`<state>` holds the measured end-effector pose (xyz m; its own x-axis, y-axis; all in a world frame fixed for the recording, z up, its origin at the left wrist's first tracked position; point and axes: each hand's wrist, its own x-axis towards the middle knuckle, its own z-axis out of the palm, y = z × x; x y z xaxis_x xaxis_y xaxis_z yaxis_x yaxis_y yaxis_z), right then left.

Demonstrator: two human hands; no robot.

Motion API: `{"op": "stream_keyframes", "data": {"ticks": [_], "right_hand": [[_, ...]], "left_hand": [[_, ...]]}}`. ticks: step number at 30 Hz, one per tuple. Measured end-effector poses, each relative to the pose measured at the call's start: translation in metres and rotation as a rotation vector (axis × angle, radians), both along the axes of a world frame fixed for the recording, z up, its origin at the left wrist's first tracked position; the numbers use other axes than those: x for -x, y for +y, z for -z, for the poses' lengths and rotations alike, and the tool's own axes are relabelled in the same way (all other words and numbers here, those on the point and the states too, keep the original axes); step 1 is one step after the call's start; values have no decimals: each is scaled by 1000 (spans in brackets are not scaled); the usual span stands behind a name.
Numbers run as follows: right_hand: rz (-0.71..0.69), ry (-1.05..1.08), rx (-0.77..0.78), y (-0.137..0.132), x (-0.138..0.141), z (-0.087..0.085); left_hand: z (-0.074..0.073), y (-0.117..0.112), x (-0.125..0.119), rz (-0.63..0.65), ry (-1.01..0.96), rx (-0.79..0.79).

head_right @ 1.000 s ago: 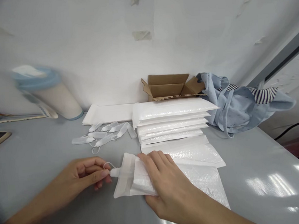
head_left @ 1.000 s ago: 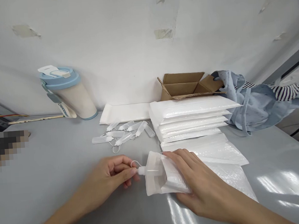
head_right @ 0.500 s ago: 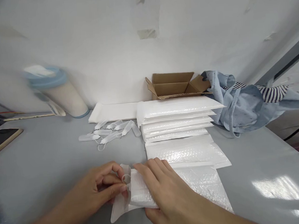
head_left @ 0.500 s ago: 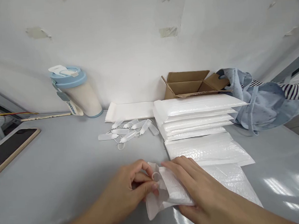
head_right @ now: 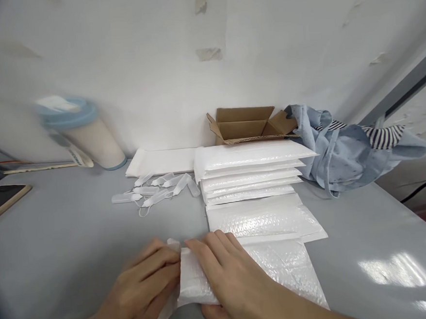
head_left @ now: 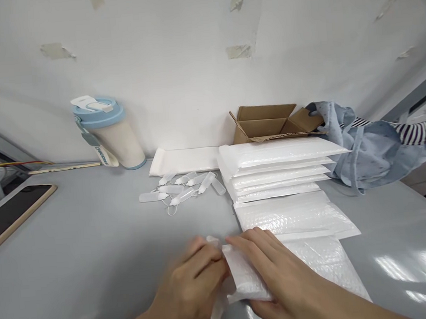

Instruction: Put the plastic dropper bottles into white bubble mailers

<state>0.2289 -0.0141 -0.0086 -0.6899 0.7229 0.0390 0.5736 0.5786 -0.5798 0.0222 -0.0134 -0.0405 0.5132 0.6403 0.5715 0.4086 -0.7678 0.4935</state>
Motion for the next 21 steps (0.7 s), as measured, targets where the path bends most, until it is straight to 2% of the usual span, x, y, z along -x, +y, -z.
{"op": "stream_keyframes", "data": {"ticks": [4,7,15,19,21], "right_hand": [[-8,-15,-35,-2,0,1],[-1,-33,-56,-3,1,1],[-4,-77,-8,-3,1,-2],[-14,-85,2,-2,0,-3],[-1,-60,-19,-1,-1,-2]], "left_hand": [[6,-4,-3,75,9,-90],[4,-7,-1,140,43,11],[-21,-9,-1,266,211,288],[-21,-9,4,244,206,358],[-19,-8,10,156,149,314]]}}
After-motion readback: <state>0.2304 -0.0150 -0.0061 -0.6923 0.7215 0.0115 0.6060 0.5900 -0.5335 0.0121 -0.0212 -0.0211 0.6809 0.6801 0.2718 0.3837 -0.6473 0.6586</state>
